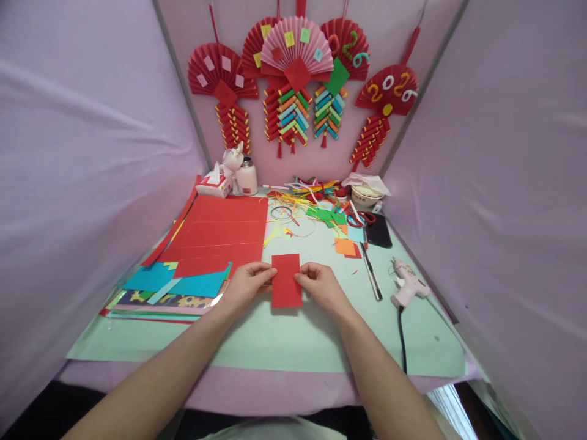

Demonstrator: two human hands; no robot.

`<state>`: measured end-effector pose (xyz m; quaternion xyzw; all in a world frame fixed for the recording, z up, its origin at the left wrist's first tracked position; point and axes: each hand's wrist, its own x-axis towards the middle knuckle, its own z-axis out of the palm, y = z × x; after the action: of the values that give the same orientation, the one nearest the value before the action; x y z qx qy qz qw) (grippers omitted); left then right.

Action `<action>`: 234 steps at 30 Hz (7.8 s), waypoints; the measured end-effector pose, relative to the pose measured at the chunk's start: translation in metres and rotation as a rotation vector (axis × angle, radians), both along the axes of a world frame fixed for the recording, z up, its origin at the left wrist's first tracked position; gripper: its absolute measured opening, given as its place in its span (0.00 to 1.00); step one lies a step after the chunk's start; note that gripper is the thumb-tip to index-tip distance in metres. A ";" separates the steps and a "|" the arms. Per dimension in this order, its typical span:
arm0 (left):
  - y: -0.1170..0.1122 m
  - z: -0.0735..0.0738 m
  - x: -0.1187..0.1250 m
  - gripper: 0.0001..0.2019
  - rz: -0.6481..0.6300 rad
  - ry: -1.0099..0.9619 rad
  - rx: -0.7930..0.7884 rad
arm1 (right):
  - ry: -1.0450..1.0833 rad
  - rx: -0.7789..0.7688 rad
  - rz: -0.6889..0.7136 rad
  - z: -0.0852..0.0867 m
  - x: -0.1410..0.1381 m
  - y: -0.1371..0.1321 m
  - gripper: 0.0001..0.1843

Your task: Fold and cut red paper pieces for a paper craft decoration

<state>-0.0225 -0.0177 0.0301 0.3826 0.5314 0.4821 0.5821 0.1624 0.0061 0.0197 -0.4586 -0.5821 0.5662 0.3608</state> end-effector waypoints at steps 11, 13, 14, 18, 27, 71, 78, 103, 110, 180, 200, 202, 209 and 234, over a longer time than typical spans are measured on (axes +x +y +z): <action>0.006 -0.015 -0.004 0.10 -0.105 0.019 0.040 | 0.001 0.013 0.010 -0.003 0.003 0.001 0.12; 0.006 -0.016 -0.005 0.09 -0.110 0.022 0.046 | 0.004 0.009 0.011 -0.002 0.002 0.001 0.12; 0.006 -0.016 -0.005 0.10 -0.113 0.029 0.051 | 0.004 0.007 0.010 -0.002 0.002 0.001 0.12; 0.006 -0.014 -0.006 0.10 -0.118 0.093 0.092 | 0.001 0.000 0.005 -0.001 0.001 0.001 0.13; 0.005 -0.009 -0.006 0.10 -0.081 0.149 0.143 | -0.007 0.021 0.016 0.003 0.002 0.000 0.13; -0.012 -0.009 -0.023 0.13 -0.500 1.019 0.998 | -0.511 1.184 -0.046 -0.024 0.021 -0.021 0.15; -0.021 -0.005 -0.010 0.04 -0.164 0.546 0.684 | -0.247 0.760 -0.098 -0.001 0.020 -0.022 0.11; -0.046 -0.001 0.065 0.10 0.415 -0.734 0.100 | 0.610 -0.152 -0.538 0.013 -0.070 -0.049 0.13; -0.045 0.014 0.001 0.18 0.077 -0.196 0.110 | 0.020 0.063 -0.183 0.040 -0.009 -0.021 0.13; -0.052 0.017 0.009 0.10 -0.035 -0.373 0.080 | 0.384 -0.221 -0.173 0.027 -0.026 -0.060 0.09; -0.057 0.018 0.015 0.06 0.083 -0.413 0.109 | 0.483 -0.295 -0.152 0.024 -0.029 -0.061 0.06; -0.057 0.018 0.014 0.06 0.084 -0.406 0.120 | 0.473 -0.294 -0.155 0.026 -0.029 -0.061 0.06; -0.057 0.015 0.011 0.07 0.074 -0.389 0.098 | 0.477 -0.278 -0.192 0.028 -0.030 -0.062 0.06; -0.057 0.025 0.019 0.05 0.133 -0.545 -0.009 | 0.568 -0.306 -0.255 0.029 -0.032 -0.064 0.06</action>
<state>-0.0036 -0.0752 0.0549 0.2006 0.3811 0.6021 0.6723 0.1301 -0.0581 0.0488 -0.4005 -0.3046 0.7024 0.5034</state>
